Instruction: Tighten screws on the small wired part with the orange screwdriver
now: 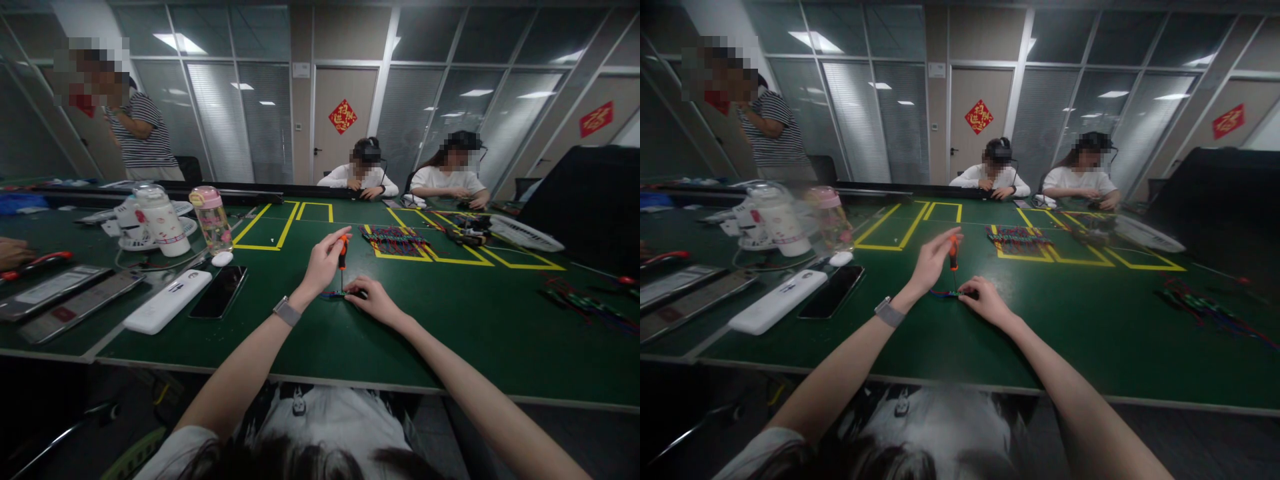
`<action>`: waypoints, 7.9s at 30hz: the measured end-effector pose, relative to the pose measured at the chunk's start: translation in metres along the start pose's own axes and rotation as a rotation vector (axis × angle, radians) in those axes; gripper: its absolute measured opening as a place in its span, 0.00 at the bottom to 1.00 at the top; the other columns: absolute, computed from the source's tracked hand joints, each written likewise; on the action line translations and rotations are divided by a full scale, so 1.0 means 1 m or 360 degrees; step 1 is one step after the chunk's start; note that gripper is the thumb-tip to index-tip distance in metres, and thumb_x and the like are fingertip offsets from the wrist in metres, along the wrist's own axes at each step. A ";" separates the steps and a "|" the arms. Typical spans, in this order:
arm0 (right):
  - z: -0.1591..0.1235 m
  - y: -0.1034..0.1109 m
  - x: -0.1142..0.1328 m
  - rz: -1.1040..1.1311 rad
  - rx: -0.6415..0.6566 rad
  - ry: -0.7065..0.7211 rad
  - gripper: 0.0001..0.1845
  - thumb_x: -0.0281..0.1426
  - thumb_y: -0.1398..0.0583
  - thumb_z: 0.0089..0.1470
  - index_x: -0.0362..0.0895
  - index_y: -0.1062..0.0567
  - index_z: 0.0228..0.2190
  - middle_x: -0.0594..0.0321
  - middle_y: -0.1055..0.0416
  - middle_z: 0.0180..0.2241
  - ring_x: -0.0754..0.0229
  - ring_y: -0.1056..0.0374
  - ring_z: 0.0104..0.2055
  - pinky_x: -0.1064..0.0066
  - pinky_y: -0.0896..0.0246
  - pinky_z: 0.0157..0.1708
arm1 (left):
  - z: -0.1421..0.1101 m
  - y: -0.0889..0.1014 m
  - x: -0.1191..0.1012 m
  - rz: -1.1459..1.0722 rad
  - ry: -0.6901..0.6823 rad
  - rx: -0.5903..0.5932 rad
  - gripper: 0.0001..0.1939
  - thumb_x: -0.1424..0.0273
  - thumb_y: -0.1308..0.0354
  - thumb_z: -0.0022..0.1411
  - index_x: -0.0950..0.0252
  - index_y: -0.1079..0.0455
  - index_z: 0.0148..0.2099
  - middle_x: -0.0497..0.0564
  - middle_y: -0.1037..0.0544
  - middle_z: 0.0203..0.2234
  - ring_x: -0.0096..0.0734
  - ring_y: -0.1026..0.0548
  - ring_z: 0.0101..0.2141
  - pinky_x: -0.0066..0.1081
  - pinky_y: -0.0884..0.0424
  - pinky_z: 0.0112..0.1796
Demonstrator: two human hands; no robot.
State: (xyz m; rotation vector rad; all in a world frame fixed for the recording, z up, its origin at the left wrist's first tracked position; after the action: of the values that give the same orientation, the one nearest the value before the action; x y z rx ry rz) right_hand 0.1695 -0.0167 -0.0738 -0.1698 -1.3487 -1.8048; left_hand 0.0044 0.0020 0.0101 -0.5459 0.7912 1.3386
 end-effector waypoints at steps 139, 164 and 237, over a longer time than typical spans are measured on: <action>-0.003 0.010 0.005 -0.0144 0.0053 0.0030 0.05 0.28 0.39 0.53 0.42 0.23 0.33 0.59 0.29 0.31 0.59 0.33 0.33 0.67 0.37 0.37 | -0.003 -0.001 0.000 0.0248 -0.0151 0.0005 0.14 0.68 0.48 0.65 0.59 0.28 0.52 0.52 0.28 0.42 0.30 0.28 0.42 0.29 0.30 0.41; -0.003 0.000 0.003 -0.0109 0.0000 0.0046 0.06 0.29 0.38 0.53 0.42 0.22 0.35 0.59 0.30 0.32 0.59 0.33 0.34 0.66 0.37 0.38 | -0.003 0.000 -0.005 0.0313 -0.0276 0.0032 0.15 0.71 0.51 0.67 0.60 0.29 0.53 0.53 0.26 0.43 0.30 0.28 0.44 0.29 0.31 0.44; -0.002 0.001 0.001 -0.0054 -0.0012 0.0033 0.03 0.25 0.39 0.50 0.41 0.26 0.31 0.60 0.31 0.29 0.59 0.34 0.32 0.68 0.38 0.35 | -0.006 -0.003 -0.006 0.0434 -0.0335 -0.0041 0.13 0.68 0.45 0.63 0.61 0.27 0.50 0.51 0.28 0.37 0.28 0.28 0.36 0.27 0.30 0.38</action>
State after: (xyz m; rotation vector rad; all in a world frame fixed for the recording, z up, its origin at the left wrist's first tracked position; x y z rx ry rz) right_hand 0.1699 -0.0188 -0.0732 -0.1325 -1.3376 -1.8356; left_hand 0.0056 -0.0074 0.0106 -0.3174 0.6923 1.6297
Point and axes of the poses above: each hand's wrist, its own z-axis towards the middle knuckle, its own y-axis out of the back of the hand, x = y × z, the point moved 1 cm from there along z, towards the middle knuckle
